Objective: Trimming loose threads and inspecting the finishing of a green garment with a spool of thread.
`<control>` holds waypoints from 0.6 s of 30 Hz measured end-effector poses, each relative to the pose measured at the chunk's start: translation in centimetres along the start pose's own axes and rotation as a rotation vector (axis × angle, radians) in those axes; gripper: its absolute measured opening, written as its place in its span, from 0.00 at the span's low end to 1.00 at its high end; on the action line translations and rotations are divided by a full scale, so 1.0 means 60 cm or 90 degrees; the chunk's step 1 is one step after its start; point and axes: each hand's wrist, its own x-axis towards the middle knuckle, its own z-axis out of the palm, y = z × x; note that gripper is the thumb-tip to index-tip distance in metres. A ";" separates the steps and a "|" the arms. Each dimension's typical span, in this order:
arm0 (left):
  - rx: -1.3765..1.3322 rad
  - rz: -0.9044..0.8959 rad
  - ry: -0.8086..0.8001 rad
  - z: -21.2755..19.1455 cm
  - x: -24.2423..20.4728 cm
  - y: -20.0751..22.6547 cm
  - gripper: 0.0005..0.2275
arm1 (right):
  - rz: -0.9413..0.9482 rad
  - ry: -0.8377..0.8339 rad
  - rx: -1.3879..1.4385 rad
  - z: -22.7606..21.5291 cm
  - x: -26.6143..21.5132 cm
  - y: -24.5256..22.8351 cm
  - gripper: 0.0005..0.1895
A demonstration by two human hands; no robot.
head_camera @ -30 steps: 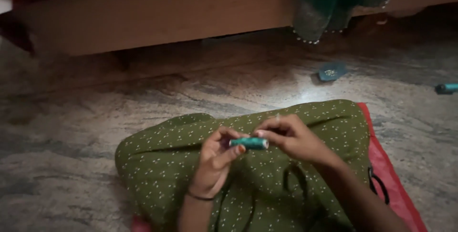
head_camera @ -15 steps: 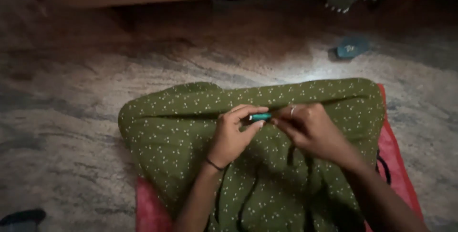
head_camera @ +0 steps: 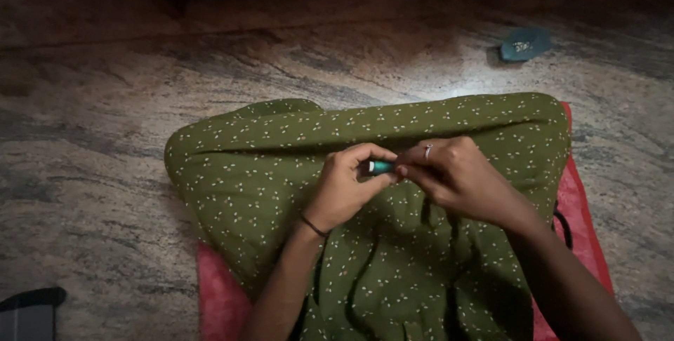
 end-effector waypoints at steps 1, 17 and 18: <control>-0.004 0.003 0.004 0.000 -0.001 -0.003 0.12 | 0.012 -0.006 -0.006 0.000 0.001 0.001 0.06; -0.428 0.042 0.045 -0.015 0.003 0.003 0.26 | 0.144 -0.005 0.024 0.035 0.005 0.051 0.10; -0.425 0.044 0.042 -0.015 0.007 0.003 0.26 | 0.141 0.000 0.024 0.047 -0.001 0.047 0.10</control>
